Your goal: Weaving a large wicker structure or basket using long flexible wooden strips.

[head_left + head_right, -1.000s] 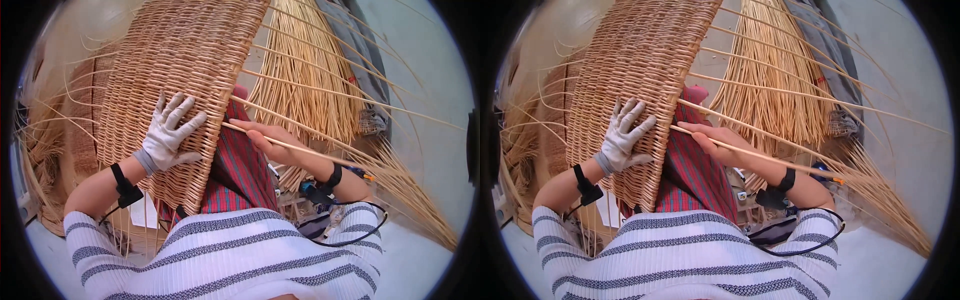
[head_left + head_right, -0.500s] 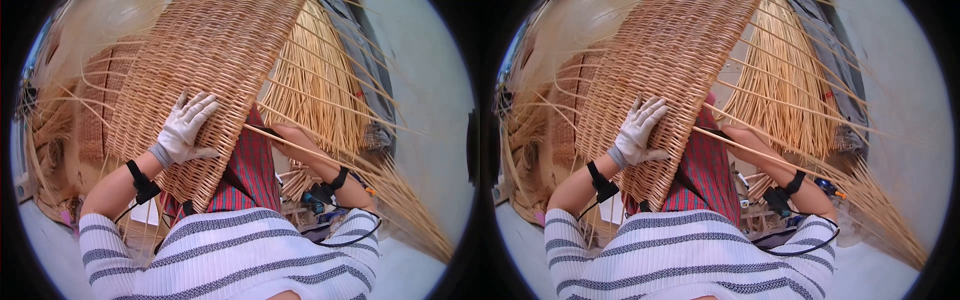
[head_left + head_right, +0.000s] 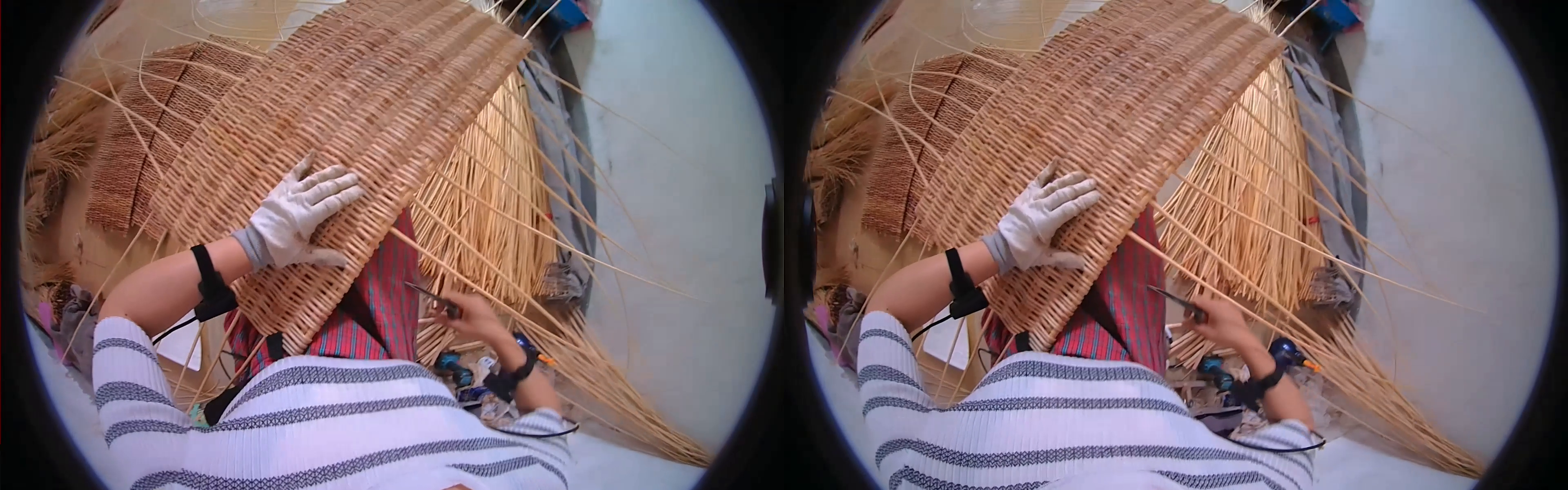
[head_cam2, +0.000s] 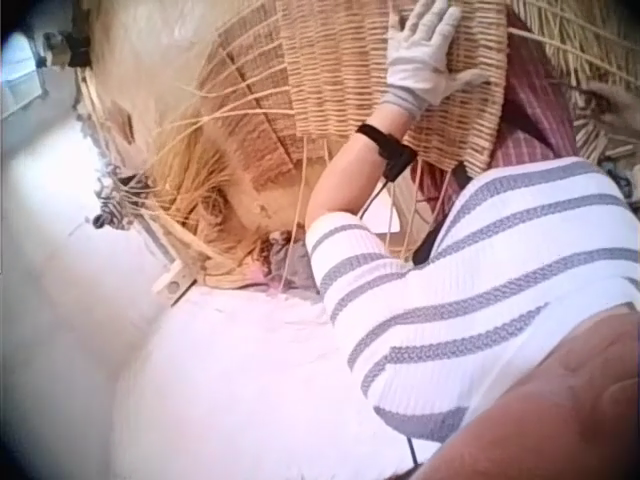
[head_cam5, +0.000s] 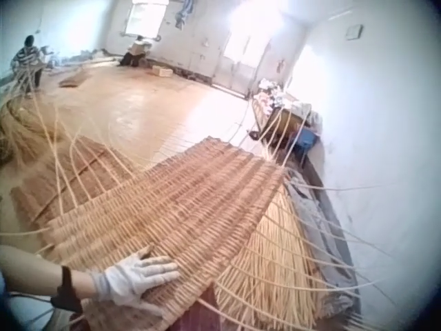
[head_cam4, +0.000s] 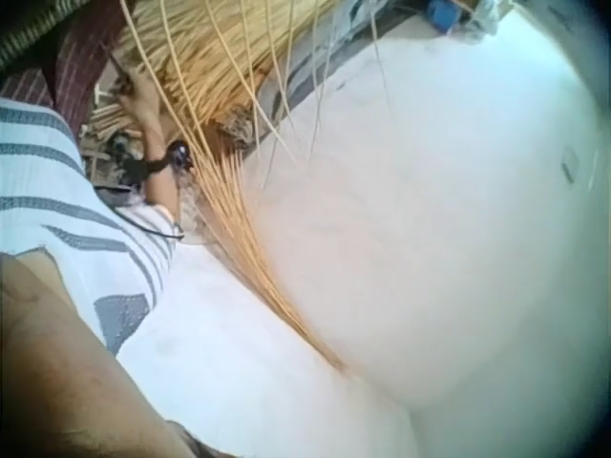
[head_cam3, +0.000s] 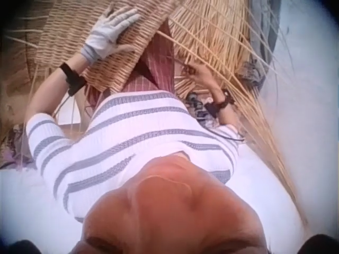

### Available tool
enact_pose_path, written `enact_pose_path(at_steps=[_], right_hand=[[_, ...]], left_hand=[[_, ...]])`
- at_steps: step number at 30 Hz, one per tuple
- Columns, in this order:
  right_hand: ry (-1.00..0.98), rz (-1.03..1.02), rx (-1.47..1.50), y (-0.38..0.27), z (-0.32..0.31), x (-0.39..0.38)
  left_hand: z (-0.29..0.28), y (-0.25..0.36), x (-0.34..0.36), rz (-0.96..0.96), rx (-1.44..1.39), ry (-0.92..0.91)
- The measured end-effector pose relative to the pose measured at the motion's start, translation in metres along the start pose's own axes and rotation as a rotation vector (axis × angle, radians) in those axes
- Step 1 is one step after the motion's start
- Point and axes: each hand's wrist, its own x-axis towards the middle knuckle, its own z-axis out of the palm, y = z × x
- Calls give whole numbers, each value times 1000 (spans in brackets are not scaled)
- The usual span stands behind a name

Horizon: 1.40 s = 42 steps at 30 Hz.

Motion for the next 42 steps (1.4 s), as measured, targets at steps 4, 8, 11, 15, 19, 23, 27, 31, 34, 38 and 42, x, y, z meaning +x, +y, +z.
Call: enact_pose_path(at_steps=[4,8,11,15,19,23,27,31,34,38,42], right_hand=[[1,-321,744,-32,20,-40],[260,-292,545,-85,-21,-35],[544,-250,426,-109,-62,-30],[655,-91,258,-110,-86,-31],[556,-5,60,-103,-83,-22],[597,-104,224,-99,-100,-15],[756,-187,302,-95,-138,-4],[751,-89,283,-83,-166,30],[596,0,281,-73,-172,44],[611,-3,459,-67,-185,45],[947,-222,547,-61,-204,66]], left_hand=[[1,3,-2,23,-3,7],[0,3,1,44,-10,26],[-3,5,1,25,-29,30],[-3,5,0,11,-21,15],[-3,3,-1,19,-36,24],[-2,3,-1,18,-48,29],[-2,3,-1,27,-51,44],[-3,2,-1,24,-66,61],[-3,2,-1,25,-96,76],[-3,2,-2,4,-118,87],[-2,2,-2,17,-108,91]])
